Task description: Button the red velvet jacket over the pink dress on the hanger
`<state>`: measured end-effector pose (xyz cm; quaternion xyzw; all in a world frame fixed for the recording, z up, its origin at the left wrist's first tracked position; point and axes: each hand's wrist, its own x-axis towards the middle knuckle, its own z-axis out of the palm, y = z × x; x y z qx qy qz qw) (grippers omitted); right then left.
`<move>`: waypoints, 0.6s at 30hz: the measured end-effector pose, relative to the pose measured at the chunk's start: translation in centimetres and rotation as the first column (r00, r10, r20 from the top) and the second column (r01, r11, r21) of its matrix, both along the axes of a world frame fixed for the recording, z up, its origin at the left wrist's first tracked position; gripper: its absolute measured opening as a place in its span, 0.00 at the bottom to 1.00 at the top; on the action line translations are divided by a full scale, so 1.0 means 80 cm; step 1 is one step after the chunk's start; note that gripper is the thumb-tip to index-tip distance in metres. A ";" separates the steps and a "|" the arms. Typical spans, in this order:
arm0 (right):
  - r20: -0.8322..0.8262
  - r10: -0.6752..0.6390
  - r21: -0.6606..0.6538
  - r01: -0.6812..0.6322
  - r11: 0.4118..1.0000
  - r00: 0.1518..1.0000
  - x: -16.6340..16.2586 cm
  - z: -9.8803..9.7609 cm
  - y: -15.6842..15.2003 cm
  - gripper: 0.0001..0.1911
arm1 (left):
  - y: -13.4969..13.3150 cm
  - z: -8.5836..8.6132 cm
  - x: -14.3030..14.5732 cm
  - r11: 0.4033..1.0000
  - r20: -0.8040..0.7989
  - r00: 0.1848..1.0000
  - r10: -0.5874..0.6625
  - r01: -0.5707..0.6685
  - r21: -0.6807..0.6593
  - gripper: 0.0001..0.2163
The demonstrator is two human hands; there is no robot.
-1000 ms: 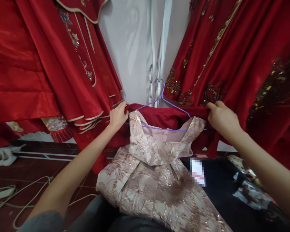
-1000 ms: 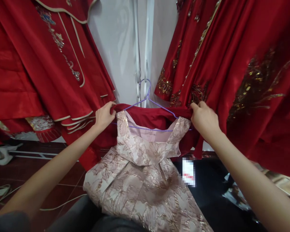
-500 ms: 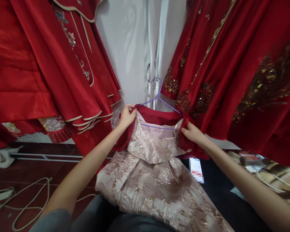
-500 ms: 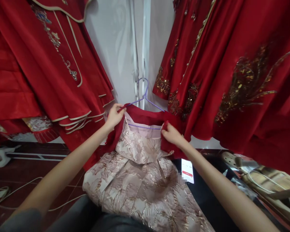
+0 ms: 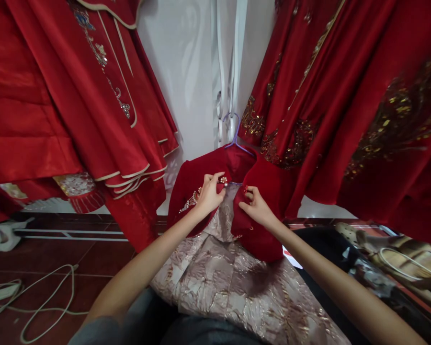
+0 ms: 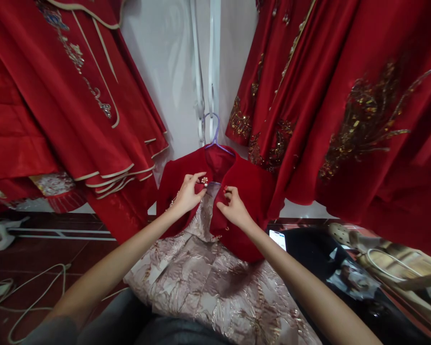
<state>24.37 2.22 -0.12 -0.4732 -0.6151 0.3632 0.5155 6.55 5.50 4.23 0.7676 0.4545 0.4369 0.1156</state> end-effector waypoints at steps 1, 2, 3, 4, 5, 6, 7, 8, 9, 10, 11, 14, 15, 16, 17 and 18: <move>-0.039 0.025 -0.006 -0.025 1.000 0.999 0.001 -0.001 0.000 0.23 | -0.003 -0.002 0.001 1.000 -0.009 1.000 0.022 -0.022 0.005 0.22; -0.059 0.053 -0.008 -0.054 0.999 0.997 0.001 0.000 0.000 0.23 | -0.004 -0.004 0.003 0.999 -0.006 0.999 0.034 -0.034 0.015 0.20; -0.063 0.073 -0.004 -0.073 0.997 0.995 0.000 0.002 -0.001 0.22 | -0.006 -0.006 0.005 0.999 0.009 0.999 0.034 -0.034 0.025 0.18; -0.055 0.078 0.006 -0.077 0.997 0.995 -0.002 0.005 -0.002 0.21 | -0.006 -0.007 0.007 0.999 0.033 0.999 0.023 -0.025 0.036 0.16; -0.034 0.069 0.023 -0.068 0.997 0.997 -0.004 0.008 -0.003 0.20 | -0.007 -0.008 0.009 0.999 0.060 0.998 0.005 -0.008 0.046 0.15; -0.001 0.050 0.045 -0.050 0.998 0.999 -0.007 0.011 -0.004 0.19 | -0.006 -0.008 0.010 0.998 0.088 0.996 -0.013 0.008 0.055 0.13; 0.041 0.024 0.066 -0.027 0.997 0.999 -0.010 0.014 -0.004 0.18 | -0.006 -0.008 0.012 0.998 0.112 0.993 -0.024 0.018 0.062 0.12; 0.090 -0.003 0.082 -0.004 0.997 0.996 -0.012 0.017 -0.003 0.18 | -0.006 -0.007 0.012 0.998 0.128 0.991 -0.027 0.019 0.067 0.12; 0.141 -0.027 0.091 0.014 0.996 0.990 -0.014 0.019 -0.003 0.17 | -0.006 -0.007 0.012 0.997 0.134 0.991 -0.026 0.017 0.072 0.11; 0.187 -0.045 0.092 0.028 0.995 0.981 -0.015 0.021 -0.001 0.17 | -0.006 -0.006 0.012 0.997 0.134 0.991 -0.026 0.016 0.077 0.11; 0.224 -0.056 0.089 0.036 0.995 0.973 -0.015 0.023 0.000 0.17 | -0.006 -0.004 0.011 0.997 0.129 0.991 -0.031 0.021 0.081 0.10; 0.253 -0.053 0.075 0.035 0.997 0.966 -0.013 0.024 0.003 0.18 | -0.007 0.000 0.009 0.994 0.092 0.993 -0.074 0.066 0.088 0.07; 0.238 -0.045 0.072 0.028 0.997 0.970 -0.011 0.023 0.004 0.18 | -0.007 0.002 0.009 0.993 0.087 0.993 -0.085 0.076 0.094 0.06; 0.216 -0.035 0.069 0.020 0.997 0.976 -0.009 0.023 0.005 0.18 | -0.007 0.003 0.009 0.991 0.088 0.992 -0.091 0.082 0.101 0.05; 0.192 -0.023 0.066 0.010 0.998 0.981 -0.006 0.023 0.006 0.18 | -0.006 0.004 0.009 0.991 0.092 0.991 -0.094 0.084 0.108 0.05; 0.173 -0.010 0.065 -0.002 0.998 0.985 -0.004 0.022 0.007 0.18 | -0.005 0.005 0.010 0.990 0.096 0.990 -0.099 0.088 0.109 0.05</move>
